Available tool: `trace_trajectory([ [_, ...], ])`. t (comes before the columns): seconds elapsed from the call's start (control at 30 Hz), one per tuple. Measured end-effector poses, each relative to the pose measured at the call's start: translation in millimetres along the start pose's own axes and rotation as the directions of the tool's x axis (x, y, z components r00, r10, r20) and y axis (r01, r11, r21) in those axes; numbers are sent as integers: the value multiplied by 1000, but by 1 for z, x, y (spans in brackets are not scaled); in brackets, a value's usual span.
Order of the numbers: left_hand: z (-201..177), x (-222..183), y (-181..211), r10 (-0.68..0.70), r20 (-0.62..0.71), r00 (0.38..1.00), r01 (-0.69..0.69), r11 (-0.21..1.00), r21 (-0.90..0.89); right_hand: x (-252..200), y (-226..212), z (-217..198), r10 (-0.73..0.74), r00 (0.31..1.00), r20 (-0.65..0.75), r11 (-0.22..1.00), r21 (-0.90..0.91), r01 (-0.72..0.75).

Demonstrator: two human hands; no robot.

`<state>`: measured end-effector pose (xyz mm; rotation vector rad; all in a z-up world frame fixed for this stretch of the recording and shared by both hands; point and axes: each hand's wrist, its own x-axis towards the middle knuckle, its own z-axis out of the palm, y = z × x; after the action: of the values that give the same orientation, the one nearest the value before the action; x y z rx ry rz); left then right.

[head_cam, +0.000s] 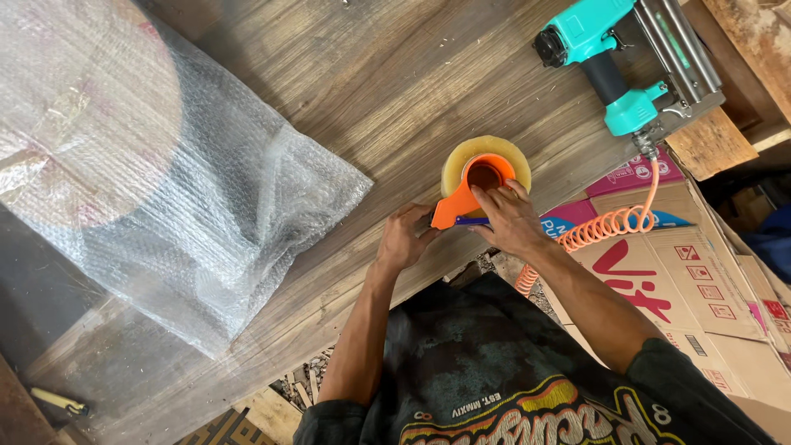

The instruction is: The person wraps a circular sign in bubble wrap and secures the packaging with clear tape using a handheld tape dispenser.

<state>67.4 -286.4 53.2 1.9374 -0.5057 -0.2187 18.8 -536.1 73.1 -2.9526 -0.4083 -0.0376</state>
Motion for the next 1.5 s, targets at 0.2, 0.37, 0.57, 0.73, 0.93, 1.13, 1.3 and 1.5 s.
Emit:
trace_trajectory([
  [0.2, -50, -12, 54, -102, -58, 993, 93, 986, -139, 11, -14, -41, -150, 964, -219, 914, 342, 220],
  [0.37, -84, -36, 94, -184, -211, 960, 168, 982, -91, 32, -41, -26, -337, 883, -327, 769, 446, 458],
  [0.57, -106, -77, 99, -368, -428, 825, 392, 919, -35, 53, -95, -6, -452, 825, -339, 732, 387, 560],
  [0.73, -124, -110, 107, -418, -516, 748, 464, 885, -45, 65, -141, 8, -499, 762, -414, 669, 375, 642],
  [0.93, -135, -125, 99, -384, -567, 728, 496, 867, 50, 77, -182, 6, -489, 683, -543, 711, 205, 672],
  [1.13, -150, -127, 111, -348, -539, 767, 412, 911, -3, 92, -191, 18, -411, 711, -570, 769, 201, 607],
  [1.3, -190, -149, 68, -185, -619, 763, 220, 975, -21, 89, -193, 7, -168, 939, -299, 782, 539, 312],
  [1.5, -239, -149, -45, 0, -620, 785, 419, 737, 530, 35, -221, 43, 104, 931, 349, 425, 831, -359],
])
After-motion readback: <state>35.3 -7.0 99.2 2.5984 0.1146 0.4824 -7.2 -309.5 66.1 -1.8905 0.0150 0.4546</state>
